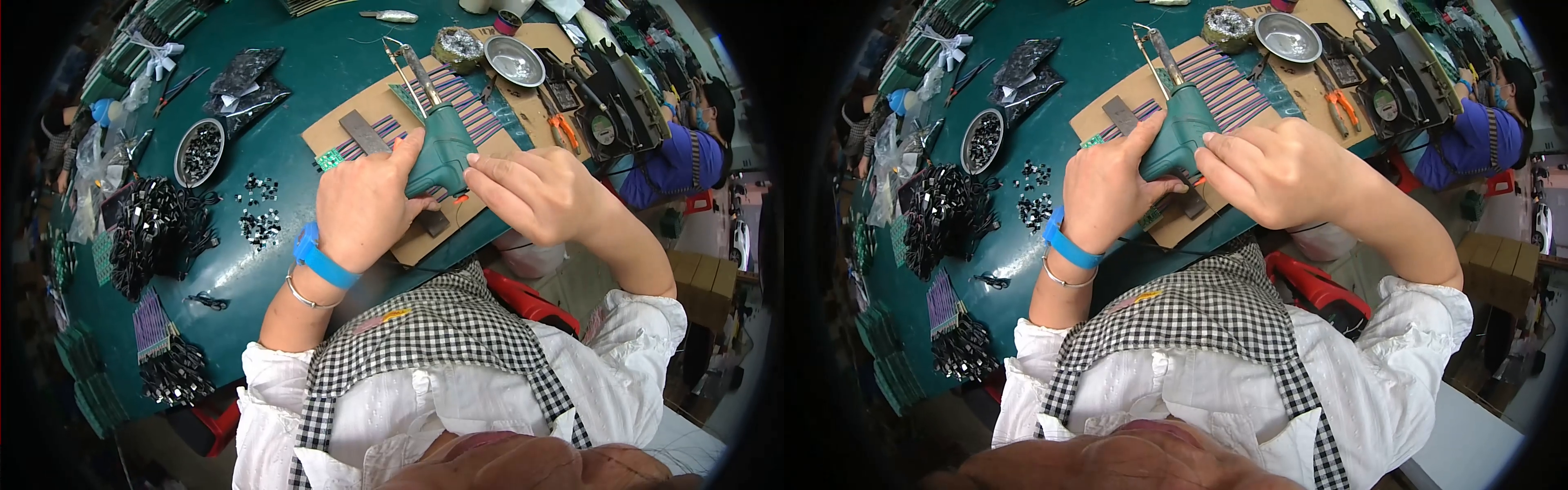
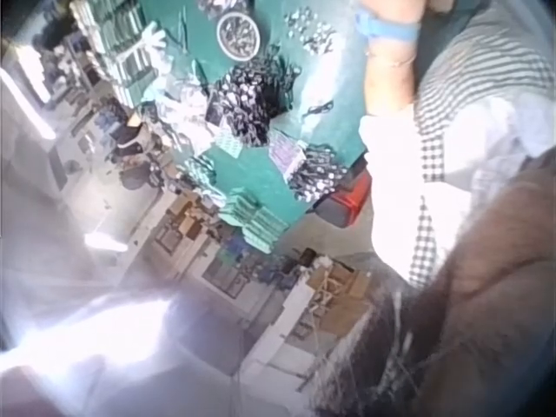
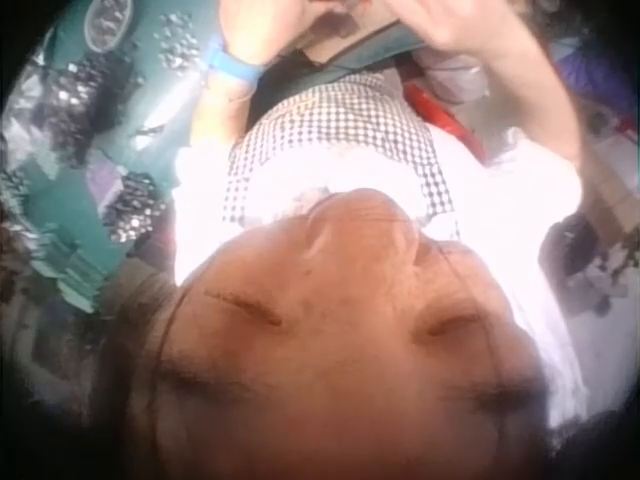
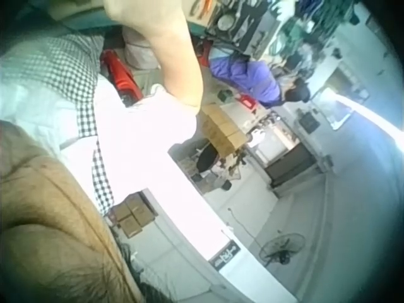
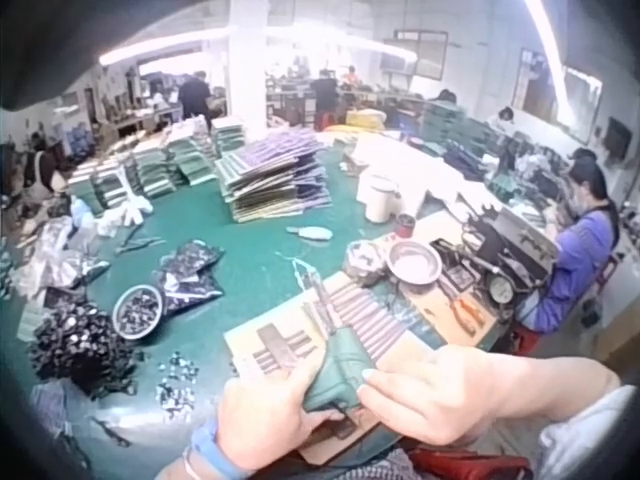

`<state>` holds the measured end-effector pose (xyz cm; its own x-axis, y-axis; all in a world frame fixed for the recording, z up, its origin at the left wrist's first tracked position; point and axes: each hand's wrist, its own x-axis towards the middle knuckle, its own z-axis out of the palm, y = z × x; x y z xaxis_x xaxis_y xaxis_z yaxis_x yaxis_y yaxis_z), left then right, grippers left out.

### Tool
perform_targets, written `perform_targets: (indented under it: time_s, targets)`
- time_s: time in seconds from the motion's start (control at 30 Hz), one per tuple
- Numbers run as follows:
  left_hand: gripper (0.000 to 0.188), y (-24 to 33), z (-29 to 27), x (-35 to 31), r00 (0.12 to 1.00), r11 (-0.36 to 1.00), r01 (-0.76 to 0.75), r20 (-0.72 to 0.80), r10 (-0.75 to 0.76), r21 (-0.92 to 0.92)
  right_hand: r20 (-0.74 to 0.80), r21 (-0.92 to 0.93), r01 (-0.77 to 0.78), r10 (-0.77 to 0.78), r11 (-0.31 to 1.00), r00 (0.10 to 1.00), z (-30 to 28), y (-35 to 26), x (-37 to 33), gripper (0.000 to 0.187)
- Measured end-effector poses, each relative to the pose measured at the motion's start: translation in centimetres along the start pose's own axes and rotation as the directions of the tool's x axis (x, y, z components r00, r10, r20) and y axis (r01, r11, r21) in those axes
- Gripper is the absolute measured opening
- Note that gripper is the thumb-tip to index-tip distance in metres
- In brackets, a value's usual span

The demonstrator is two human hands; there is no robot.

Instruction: The person solders electronic components onto circuit boards by picking up components from the workbench by hand, positioning them onto the boards, and soldering them with a handheld soldering tool.

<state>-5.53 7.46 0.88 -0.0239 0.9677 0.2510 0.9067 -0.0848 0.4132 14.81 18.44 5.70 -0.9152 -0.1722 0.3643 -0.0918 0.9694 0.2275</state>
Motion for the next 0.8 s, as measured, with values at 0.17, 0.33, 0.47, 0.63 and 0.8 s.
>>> perform_targets:
  time_s: [0.17,0.33,0.47,0.63,0.8]
  targets:
    - [0.075,-0.1,-0.5,0.1,0.998,0.997,0.064,0.000,-0.064,-0.045,-0.195,-0.060,0.071,-0.081,0.996,0.978,0.6,0.4,0.5,0.030]
    - [0.059,1.2,-0.5,-0.5,0.995,0.986,-0.063,0.066,0.074,-0.151,-0.178,0.026,-0.051,0.054,0.998,0.983,-0.8,1.8,1.2,0.027]
    - [0.068,0.9,-0.2,0.0,0.997,0.989,0.018,0.079,-0.006,-0.148,-0.167,0.185,-0.081,0.113,0.979,0.979,-0.4,2.3,1.2,0.023]
    - [0.068,1.0,-0.2,0.0,0.999,0.979,-0.024,-0.026,0.019,-0.203,-0.387,0.296,-0.313,0.413,0.903,0.824,-0.1,2.9,0.0,0.020]
    - [0.071,1.4,-0.6,0.1,0.995,0.967,-0.066,-0.089,0.045,-0.248,-0.418,0.771,-0.262,0.772,0.580,0.478,-0.5,2.4,-1.8,0.019]
